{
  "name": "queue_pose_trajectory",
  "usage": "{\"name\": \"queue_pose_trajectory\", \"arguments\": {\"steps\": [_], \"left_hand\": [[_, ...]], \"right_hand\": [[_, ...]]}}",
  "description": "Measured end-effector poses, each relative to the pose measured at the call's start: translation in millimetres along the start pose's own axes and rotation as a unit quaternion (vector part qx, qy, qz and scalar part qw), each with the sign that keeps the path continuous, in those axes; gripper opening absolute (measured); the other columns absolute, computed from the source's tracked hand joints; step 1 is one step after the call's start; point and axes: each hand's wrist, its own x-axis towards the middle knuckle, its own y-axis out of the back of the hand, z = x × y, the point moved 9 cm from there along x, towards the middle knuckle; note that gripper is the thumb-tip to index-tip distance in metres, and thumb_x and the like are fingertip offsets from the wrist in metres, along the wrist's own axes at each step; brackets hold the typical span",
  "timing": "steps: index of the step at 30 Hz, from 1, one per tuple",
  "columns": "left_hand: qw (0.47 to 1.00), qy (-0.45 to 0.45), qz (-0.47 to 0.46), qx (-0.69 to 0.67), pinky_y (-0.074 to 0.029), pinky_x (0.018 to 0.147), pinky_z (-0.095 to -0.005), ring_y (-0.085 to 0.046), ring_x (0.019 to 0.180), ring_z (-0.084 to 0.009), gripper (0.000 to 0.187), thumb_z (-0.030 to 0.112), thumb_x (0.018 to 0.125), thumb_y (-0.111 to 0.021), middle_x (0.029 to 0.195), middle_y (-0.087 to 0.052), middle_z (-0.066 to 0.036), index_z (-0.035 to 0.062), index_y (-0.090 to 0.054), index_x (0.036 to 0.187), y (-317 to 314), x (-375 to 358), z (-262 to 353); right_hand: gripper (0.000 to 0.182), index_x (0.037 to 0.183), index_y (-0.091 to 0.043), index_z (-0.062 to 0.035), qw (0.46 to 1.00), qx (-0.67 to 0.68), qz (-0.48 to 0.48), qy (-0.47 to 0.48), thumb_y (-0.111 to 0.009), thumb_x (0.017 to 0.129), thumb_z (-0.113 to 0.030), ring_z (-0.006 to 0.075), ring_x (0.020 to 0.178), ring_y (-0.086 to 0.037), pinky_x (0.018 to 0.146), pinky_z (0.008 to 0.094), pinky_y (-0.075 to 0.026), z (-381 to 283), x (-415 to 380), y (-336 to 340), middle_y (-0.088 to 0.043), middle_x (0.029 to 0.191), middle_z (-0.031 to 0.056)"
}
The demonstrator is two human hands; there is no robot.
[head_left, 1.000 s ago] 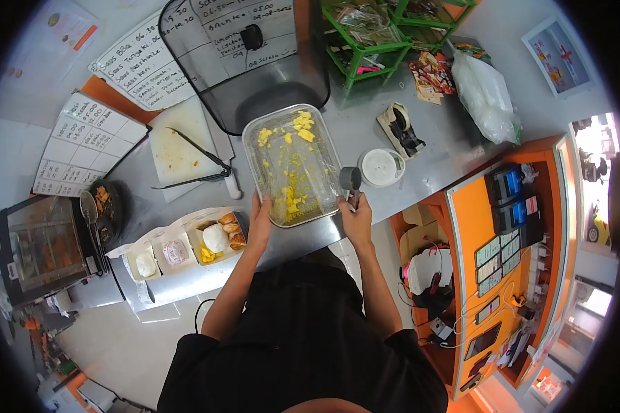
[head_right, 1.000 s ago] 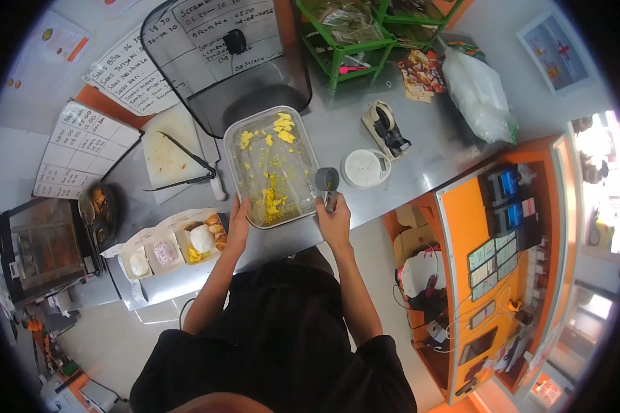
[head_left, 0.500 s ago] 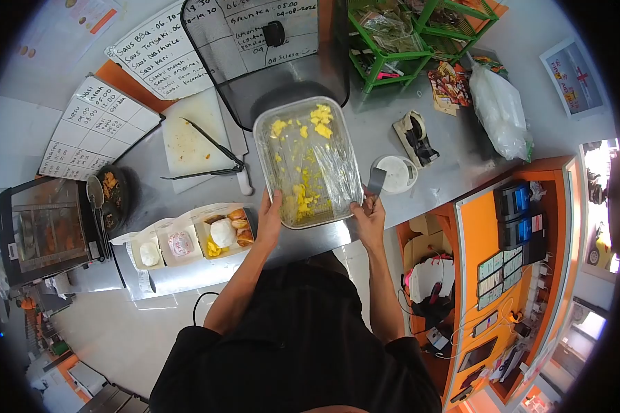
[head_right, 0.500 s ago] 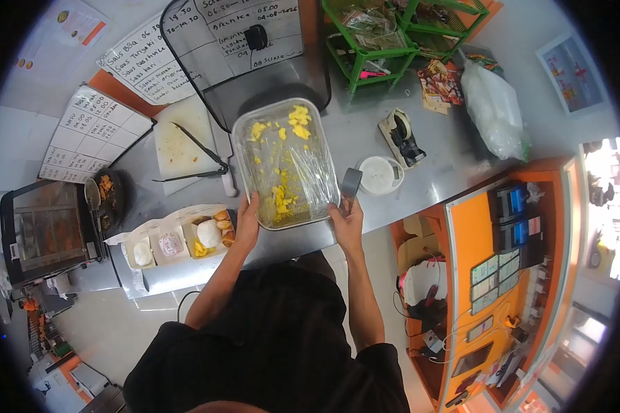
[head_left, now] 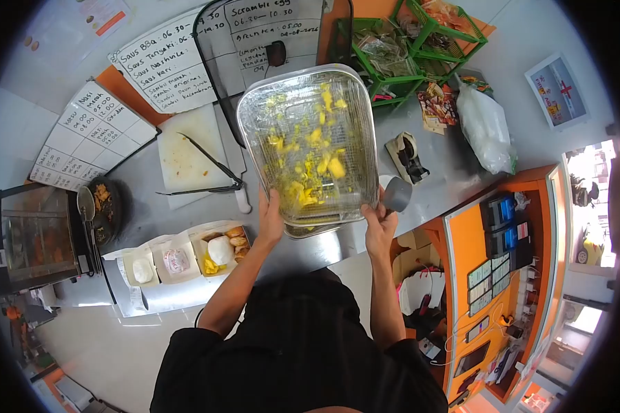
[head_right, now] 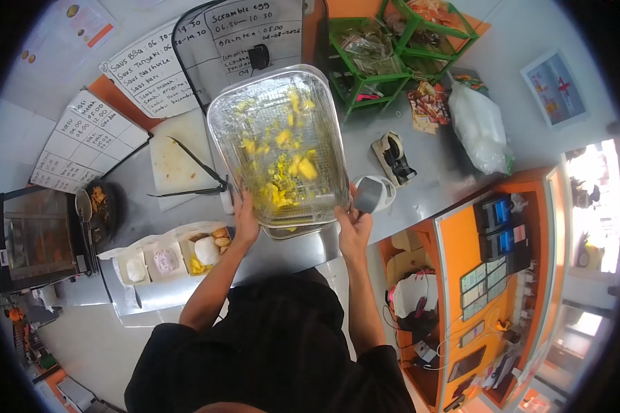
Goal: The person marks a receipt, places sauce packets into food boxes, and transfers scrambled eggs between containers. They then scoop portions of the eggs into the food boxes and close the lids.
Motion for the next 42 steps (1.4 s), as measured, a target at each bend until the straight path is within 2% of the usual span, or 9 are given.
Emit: {"name": "queue_pose_trajectory", "arguments": {"steps": [3,6,11,14,17,18,26,34,42], "left_hand": [[1.000,0.007,0.003,-0.015,-0.030,0.117,-0.0337,-0.043,0.138,-0.0231,0.053,0.031,0.114,-0.035,0.150,-0.048,-0.015,-0.0035,-0.034,0.155,-7,-17,5],[0.997,0.041,0.025,-0.064,-0.035,0.113,-0.0341,-0.048,0.131,-0.0218,0.050,0.031,0.114,-0.037,0.144,-0.053,-0.013,-0.0033,-0.039,0.151,-21,-22,9],[0.997,0.031,0.019,-0.070,-0.041,0.109,-0.0330,-0.052,0.127,-0.0194,0.051,0.030,0.113,-0.040,0.142,-0.054,-0.013,-0.0022,-0.035,0.153,-24,-28,-5],[0.994,0.034,0.026,-0.100,-0.041,0.110,-0.0336,-0.053,0.129,-0.0212,0.054,0.025,0.113,-0.041,0.145,-0.053,-0.014,-0.0015,-0.028,0.158,-5,-34,-21],[0.998,0.036,0.059,-0.009,-0.041,0.110,-0.0327,-0.054,0.127,-0.0206,0.052,0.025,0.113,-0.040,0.145,-0.053,-0.014,-0.0024,-0.032,0.157,0,-41,-32],[0.998,0.029,0.058,0.022,-0.042,0.108,-0.0322,-0.054,0.126,-0.0200,0.051,0.026,0.113,-0.040,0.145,-0.054,-0.014,-0.0027,-0.034,0.156,2,-39,-28],[0.989,0.114,0.087,-0.018,-0.044,0.106,-0.0305,-0.056,0.124,-0.0194,0.056,0.034,0.112,-0.043,0.145,-0.054,-0.013,-0.0037,-0.038,0.154,15,-44,-39],[0.985,0.140,0.097,-0.019,-0.038,0.113,-0.0326,-0.049,0.133,-0.0213,0.064,0.039,0.111,-0.046,0.150,-0.050,-0.015,-0.0037,-0.033,0.157,15,-40,-70],[0.989,0.128,0.070,0.001,-0.036,0.114,-0.0322,-0.048,0.135,-0.0219,0.065,0.039,0.112,-0.044,0.153,-0.048,-0.016,-0.0021,-0.029,0.159,10,-46,-53]], "right_hand": [[0.048,0.138,-0.052,0.0059,0.999,0.017,0.027,-0.011,-0.063,0.090,0.008,0.0081,0.093,-0.046,0.089,0.0237,-0.036,15,3,12,-0.044,0.098,-0.0049],[0.023,0.108,-0.060,-0.0030,0.997,0.022,0.068,0.006,-0.064,0.089,0.009,0.0032,0.071,-0.034,0.064,0.0202,-0.032,14,12,19,-0.037,0.087,-0.0088],[0.056,0.147,-0.048,0.0041,0.999,0.016,0.010,-0.043,-0.063,0.093,0.007,0.0088,0.110,-0.056,0.093,0.0252,-0.045,45,8,40,-0.061,0.130,0.0079],[0.048,0.142,-0.053,-0.0003,0.998,-0.025,-0.016,-0.046,-0.064,0.095,0.001,0.0071,0.096,-0.057,0.082,0.0244,-0.047,41,0,17,-0.061,0.106,0.0000],[0.013,0.104,-0.055,-0.0067,0.994,0.045,-0.007,-0.099,-0.062,0.096,-0.001,0.0041,0.077,-0.051,0.067,0.0232,-0.046,74,9,25,-0.050,0.090,-0.0051],[0.021,0.118,-0.056,-0.0036,0.994,0.007,-0.039,-0.097,-0.064,0.098,-0.005,0.0077,0.085,-0.058,0.076,0.0276,-0.055,80,9,27,-0.054,0.094,-0.0032],[0.016,0.107,-0.061,0.0009,0.998,-0.030,0.022,-0.050,-0.068,0.100,-0.011,0.0170,0.103,-0.066,0.084,0.0328,-0.056,91,-24,56,-0.068,0.128,0.0167],[0.041,0.106,-0.065,0.0025,0.940,-0.300,0.062,-0.151,-0.092,0.079,-0.014,0.0115,0.077,-0.062,0.071,0.0279,-0.053,188,-87,75,-0.072,0.092,0.0069],[0.030,0.099,-0.063,0.0038,0.931,-0.344,0.077,-0.089,-0.084,0.084,-0.013,0.0134,0.075,-0.067,0.071,0.0297,-0.054,177,-80,60,-0.075,0.087,0.0093]]}}
